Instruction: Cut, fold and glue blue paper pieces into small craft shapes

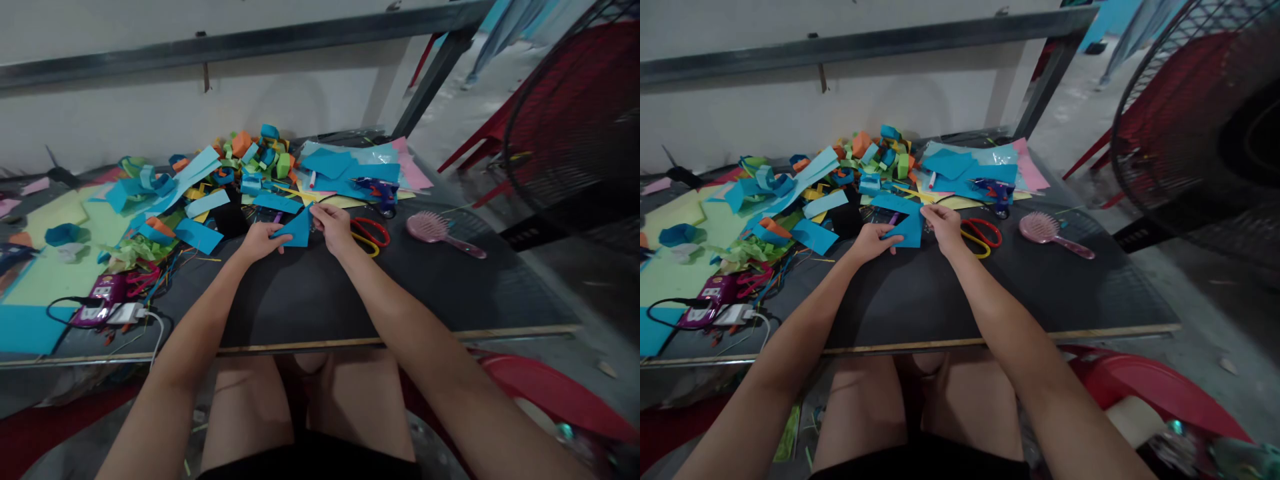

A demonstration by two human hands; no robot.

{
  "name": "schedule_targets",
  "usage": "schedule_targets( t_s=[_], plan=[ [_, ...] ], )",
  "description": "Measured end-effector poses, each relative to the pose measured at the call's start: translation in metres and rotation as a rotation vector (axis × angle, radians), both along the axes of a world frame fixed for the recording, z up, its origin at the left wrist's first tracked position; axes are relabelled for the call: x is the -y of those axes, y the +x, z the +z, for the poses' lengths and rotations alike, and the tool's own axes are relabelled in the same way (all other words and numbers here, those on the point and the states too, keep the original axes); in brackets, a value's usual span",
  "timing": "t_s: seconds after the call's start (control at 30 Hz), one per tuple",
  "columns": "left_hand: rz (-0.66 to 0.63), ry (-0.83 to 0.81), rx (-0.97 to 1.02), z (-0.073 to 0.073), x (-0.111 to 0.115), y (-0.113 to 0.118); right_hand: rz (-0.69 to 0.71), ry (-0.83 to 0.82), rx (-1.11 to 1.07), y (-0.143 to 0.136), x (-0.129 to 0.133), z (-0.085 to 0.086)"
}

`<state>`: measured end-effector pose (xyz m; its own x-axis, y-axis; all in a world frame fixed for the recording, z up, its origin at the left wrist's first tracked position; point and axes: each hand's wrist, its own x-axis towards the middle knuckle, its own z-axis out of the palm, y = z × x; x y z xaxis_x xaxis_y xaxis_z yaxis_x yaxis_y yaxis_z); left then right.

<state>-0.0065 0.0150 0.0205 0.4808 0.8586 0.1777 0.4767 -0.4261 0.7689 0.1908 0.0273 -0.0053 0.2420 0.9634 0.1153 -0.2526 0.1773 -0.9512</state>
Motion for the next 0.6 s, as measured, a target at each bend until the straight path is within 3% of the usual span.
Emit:
schedule_targets(
  t_s=[0.43,0.6],
  plan=[
    [-0.053,-0.017,-0.121,0.0013,0.0042,0.0040,-0.021,-0.009,-0.008,-0.0042,0.0012,-0.0007],
    [-0.084,-0.066,-0.067,0.0008,0.0077,0.0066,0.056,-0.043,0.050,-0.0002,-0.0005,-0.0017]
  ],
)
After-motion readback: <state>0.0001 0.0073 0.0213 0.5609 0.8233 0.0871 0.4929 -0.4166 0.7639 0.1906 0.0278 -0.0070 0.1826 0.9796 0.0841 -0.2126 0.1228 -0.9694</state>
